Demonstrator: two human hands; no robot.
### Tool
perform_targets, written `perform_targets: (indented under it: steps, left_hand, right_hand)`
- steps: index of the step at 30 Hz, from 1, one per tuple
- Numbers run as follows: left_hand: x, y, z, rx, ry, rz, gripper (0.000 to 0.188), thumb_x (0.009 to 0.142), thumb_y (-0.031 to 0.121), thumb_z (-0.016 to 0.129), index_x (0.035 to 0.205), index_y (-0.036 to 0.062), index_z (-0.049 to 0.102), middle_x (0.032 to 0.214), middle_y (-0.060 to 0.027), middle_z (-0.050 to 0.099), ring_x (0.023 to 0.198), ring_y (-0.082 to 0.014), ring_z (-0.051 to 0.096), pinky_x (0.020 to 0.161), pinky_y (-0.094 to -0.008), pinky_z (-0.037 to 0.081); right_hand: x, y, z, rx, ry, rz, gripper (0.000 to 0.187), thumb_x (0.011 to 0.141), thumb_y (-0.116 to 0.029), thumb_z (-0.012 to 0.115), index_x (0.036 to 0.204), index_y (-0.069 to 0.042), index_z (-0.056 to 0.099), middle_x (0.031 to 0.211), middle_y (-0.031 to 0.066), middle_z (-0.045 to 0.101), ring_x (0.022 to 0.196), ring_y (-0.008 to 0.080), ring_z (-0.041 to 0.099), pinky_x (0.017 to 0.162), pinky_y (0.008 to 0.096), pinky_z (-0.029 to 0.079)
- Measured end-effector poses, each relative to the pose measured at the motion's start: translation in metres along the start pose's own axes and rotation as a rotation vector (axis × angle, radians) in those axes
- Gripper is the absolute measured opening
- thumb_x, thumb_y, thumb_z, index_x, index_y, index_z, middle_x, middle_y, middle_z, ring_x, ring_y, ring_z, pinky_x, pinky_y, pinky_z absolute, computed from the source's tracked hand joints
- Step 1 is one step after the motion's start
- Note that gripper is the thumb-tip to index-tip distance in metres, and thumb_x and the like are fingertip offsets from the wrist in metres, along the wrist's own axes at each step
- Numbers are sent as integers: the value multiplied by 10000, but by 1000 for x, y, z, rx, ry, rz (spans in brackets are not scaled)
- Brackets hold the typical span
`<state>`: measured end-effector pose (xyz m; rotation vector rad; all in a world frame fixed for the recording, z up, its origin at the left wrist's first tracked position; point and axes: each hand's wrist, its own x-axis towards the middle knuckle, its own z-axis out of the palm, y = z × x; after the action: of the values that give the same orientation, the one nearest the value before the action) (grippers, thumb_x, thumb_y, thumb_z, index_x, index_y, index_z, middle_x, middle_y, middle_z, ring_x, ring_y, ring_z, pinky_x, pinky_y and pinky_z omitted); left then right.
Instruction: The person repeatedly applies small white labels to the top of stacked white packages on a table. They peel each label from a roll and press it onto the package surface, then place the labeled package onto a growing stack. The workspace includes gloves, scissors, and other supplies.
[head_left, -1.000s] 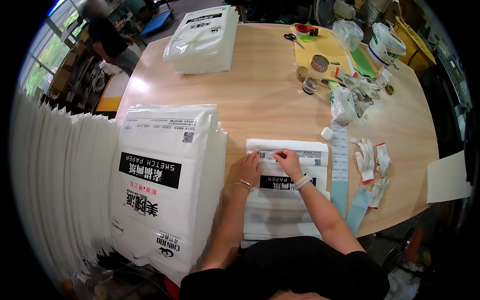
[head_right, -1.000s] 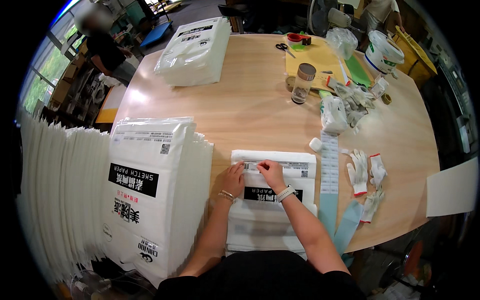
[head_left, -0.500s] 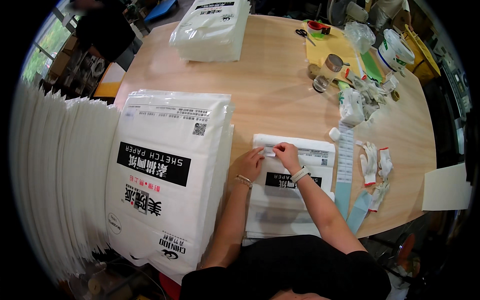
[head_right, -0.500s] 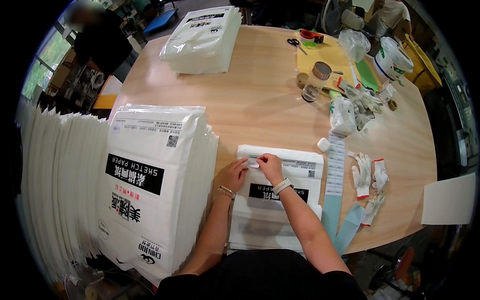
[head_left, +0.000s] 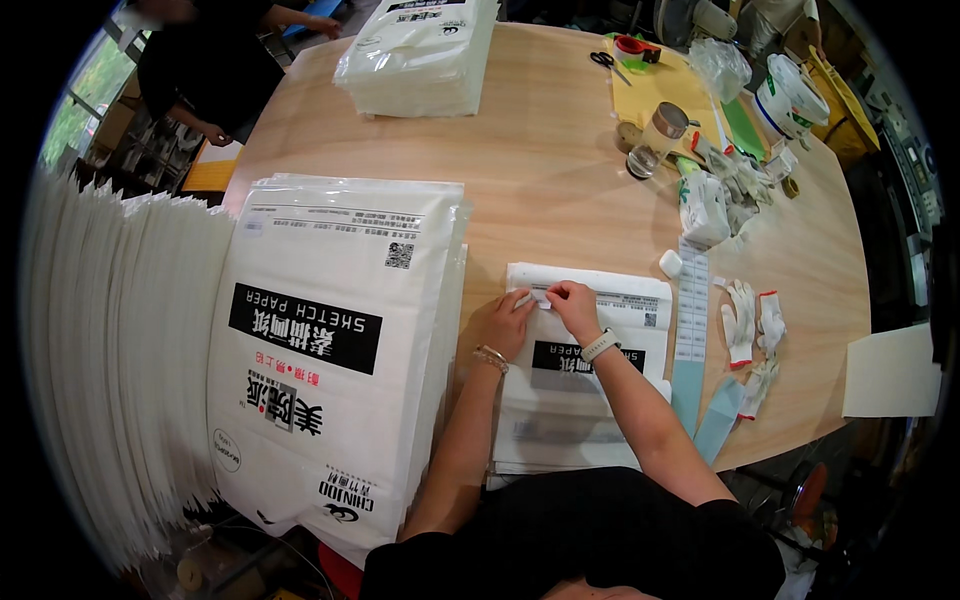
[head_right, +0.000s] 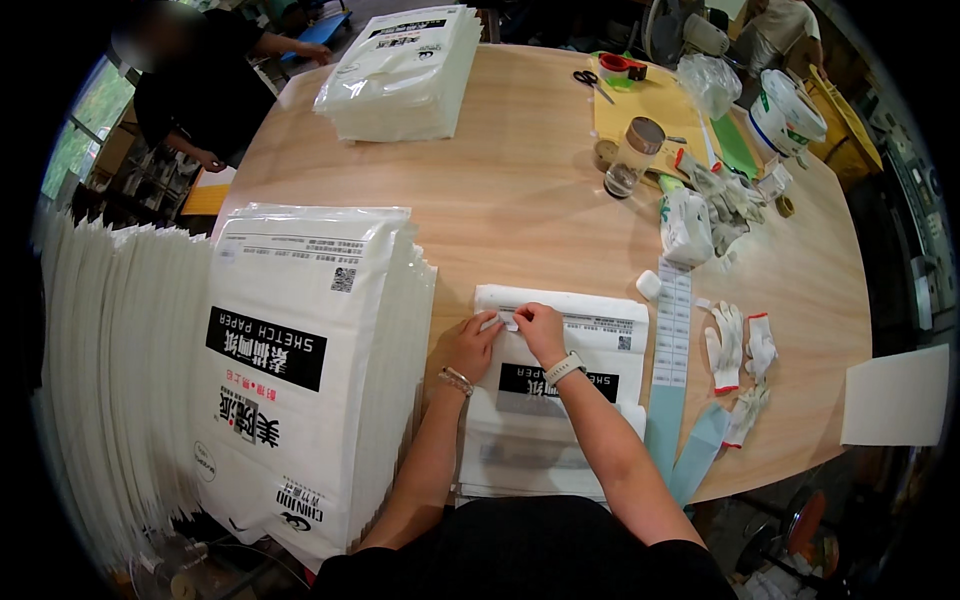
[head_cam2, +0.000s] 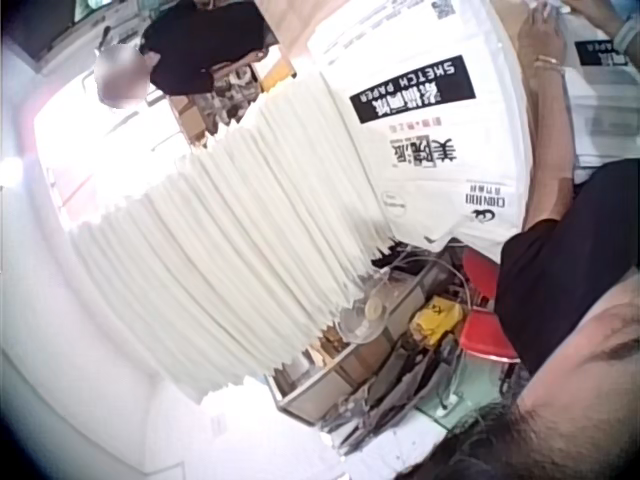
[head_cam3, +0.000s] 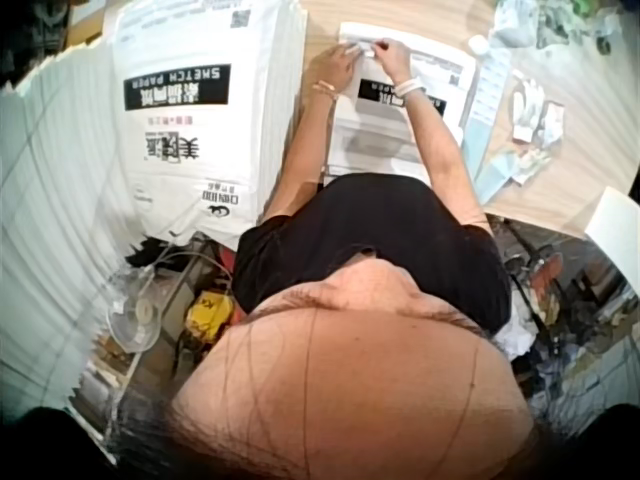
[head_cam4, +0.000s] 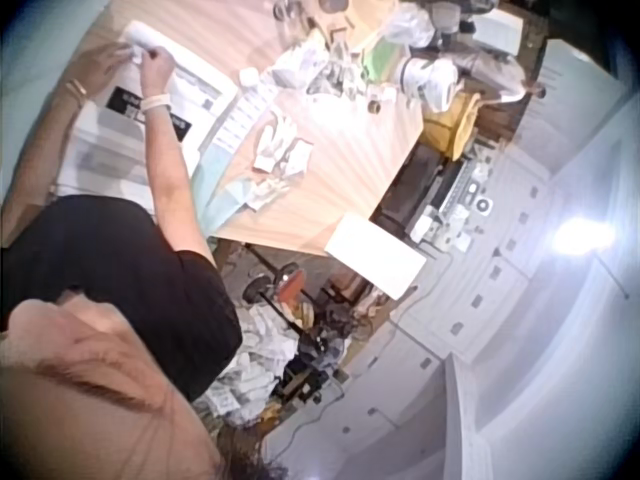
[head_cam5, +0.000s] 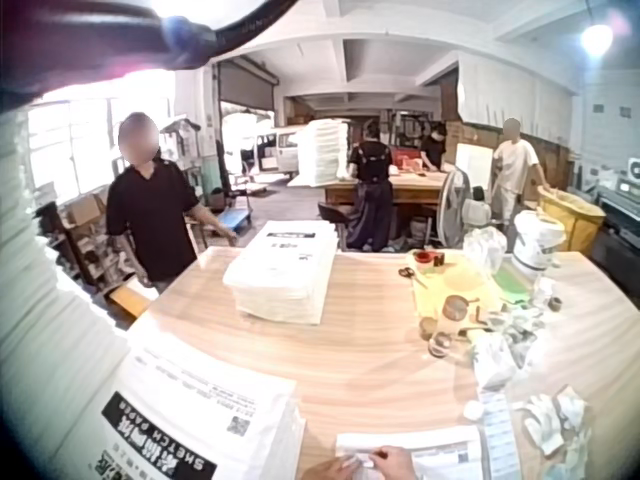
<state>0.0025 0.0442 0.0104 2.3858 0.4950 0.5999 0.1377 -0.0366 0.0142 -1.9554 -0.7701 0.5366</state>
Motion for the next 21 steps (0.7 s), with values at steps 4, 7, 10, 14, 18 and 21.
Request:
perform_targets:
  steps: [4,7,10,14,18,21]
  left_hand:
    - [-3,-6,9,29,25,8,300,687,-13,488,969,44,570,1070,-95,494,1013,-262,448,878,-347,373]
    - [-3,-8,13,47,50,34,292,687,-20,491,957,46,580,1074,-96,492,992,-274,454,863,-351,380]
    - [-1,-9,13,68,31,38,282,687,-13,509,953,47,583,1069,-99,491,965,-277,462,842,-351,389]
    - [9,-22,17,-5,-27,-85,247,695,38,559,941,42,585,1020,-110,501,938,-276,464,818,-352,392]
    - [43,-22,17,142,191,-192,212,649,105,658,854,70,614,931,-81,507,908,-267,454,805,-341,396]
    - [65,-16,-1,126,-53,-297,244,635,139,681,859,91,599,964,-83,494,924,-265,443,798,-347,403]
  right_hand:
    - [-4,1,5,-137,28,-98,149,676,-144,625,713,-4,594,641,103,591,582,244,578,538,303,454]
    - [-9,-9,7,-434,60,-222,241,667,-216,651,778,-30,546,710,89,572,644,280,573,541,347,457]
    - [-9,-30,-10,-602,175,-137,339,657,-281,660,855,-68,487,771,76,545,710,294,569,557,380,458]
    - [-10,-8,-58,-456,228,-48,345,696,-265,638,902,-66,447,815,131,557,759,330,551,621,391,434]
    - [-58,27,-136,-209,263,14,210,727,-133,614,854,-24,487,633,128,525,563,244,518,511,337,400]
    - [-115,56,-193,-282,347,16,144,724,-96,598,785,0,512,631,114,527,558,201,506,525,295,403]
